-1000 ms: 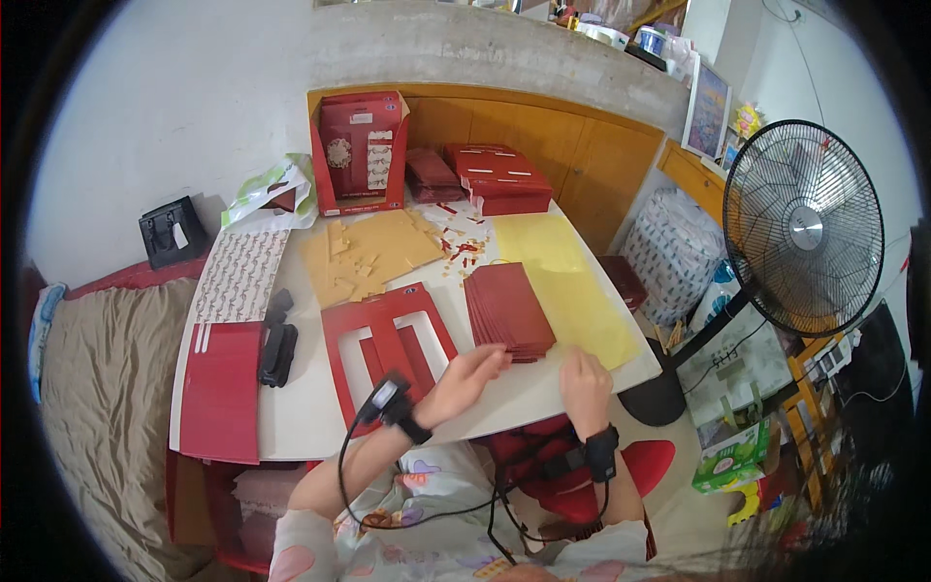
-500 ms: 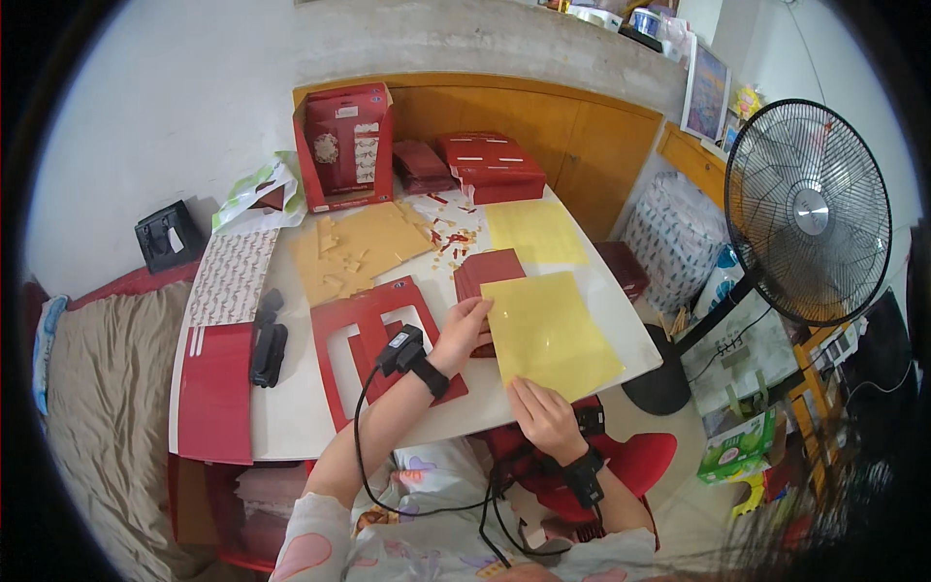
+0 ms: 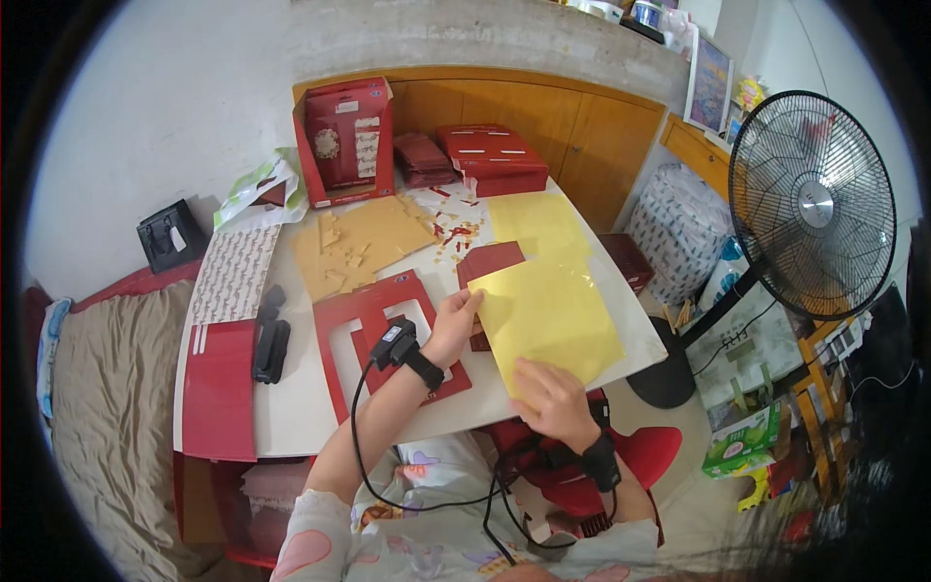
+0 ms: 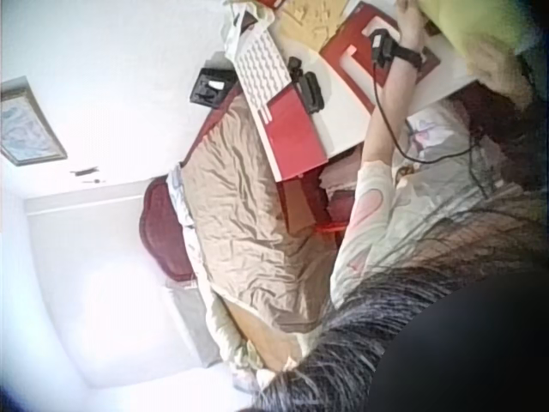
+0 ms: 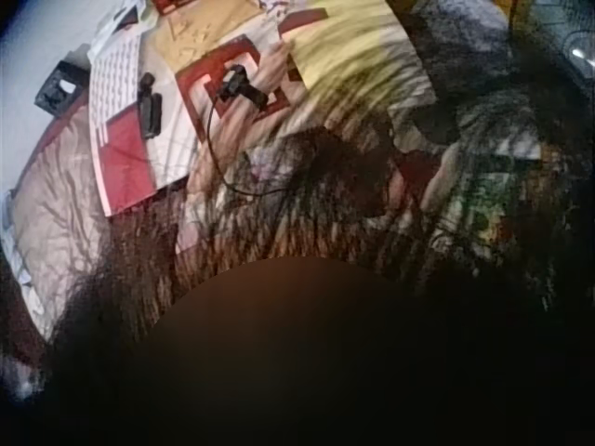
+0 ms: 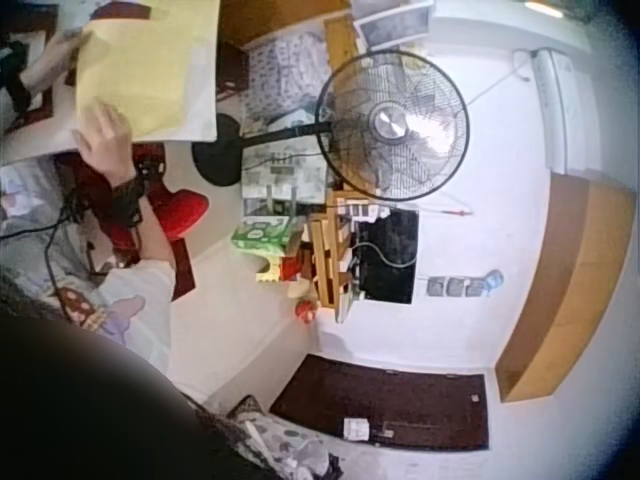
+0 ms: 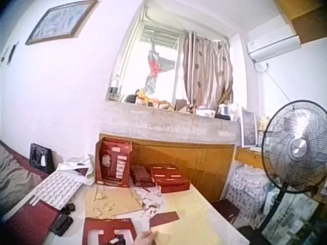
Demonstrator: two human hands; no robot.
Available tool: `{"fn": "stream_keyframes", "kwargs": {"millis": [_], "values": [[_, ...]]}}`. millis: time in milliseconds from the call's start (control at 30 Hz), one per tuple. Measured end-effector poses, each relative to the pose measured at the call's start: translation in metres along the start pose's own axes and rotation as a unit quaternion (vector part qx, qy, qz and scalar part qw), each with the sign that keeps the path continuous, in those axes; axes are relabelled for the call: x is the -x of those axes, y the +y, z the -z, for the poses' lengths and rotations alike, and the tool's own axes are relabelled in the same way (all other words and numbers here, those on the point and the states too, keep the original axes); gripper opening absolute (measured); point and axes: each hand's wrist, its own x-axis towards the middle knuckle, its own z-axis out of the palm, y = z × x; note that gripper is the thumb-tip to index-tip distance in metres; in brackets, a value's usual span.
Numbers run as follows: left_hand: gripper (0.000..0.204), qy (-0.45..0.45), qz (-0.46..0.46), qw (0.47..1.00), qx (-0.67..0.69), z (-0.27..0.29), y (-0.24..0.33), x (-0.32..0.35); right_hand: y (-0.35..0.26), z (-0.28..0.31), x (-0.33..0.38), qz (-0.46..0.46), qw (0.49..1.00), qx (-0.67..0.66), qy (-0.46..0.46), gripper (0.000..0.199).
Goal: Assembling red paper gift boxes and applying adhesive backing or stickers.
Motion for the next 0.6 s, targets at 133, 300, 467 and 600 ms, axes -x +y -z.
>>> {"fn": "stream_keyframes", "kwargs": {"millis": [133,300,467,600], "values": [[0.028,-0.041,-0.03,0.998,0.045,-0.005,-0.004,0.004,0.018,-0.012,-0.043,-0.074,0.996,-0.03,0.048,0.025],[0.024,-0.035,-0.061,0.994,0.079,-0.007,-0.011,0.008,0.022,-0.034,-0.079,-0.127,0.982,-0.038,0.137,0.027],[0.021,-0.071,-0.071,0.991,0.091,0.004,-0.012,0.01,0.015,-0.045,-0.082,-0.117,0.977,-0.003,0.177,0.026],[0.021,-0.077,-0.058,0.988,0.117,-0.001,-0.008,0.015,0.015,-0.046,-0.081,-0.107,0.972,0.027,0.208,0.022]]}}
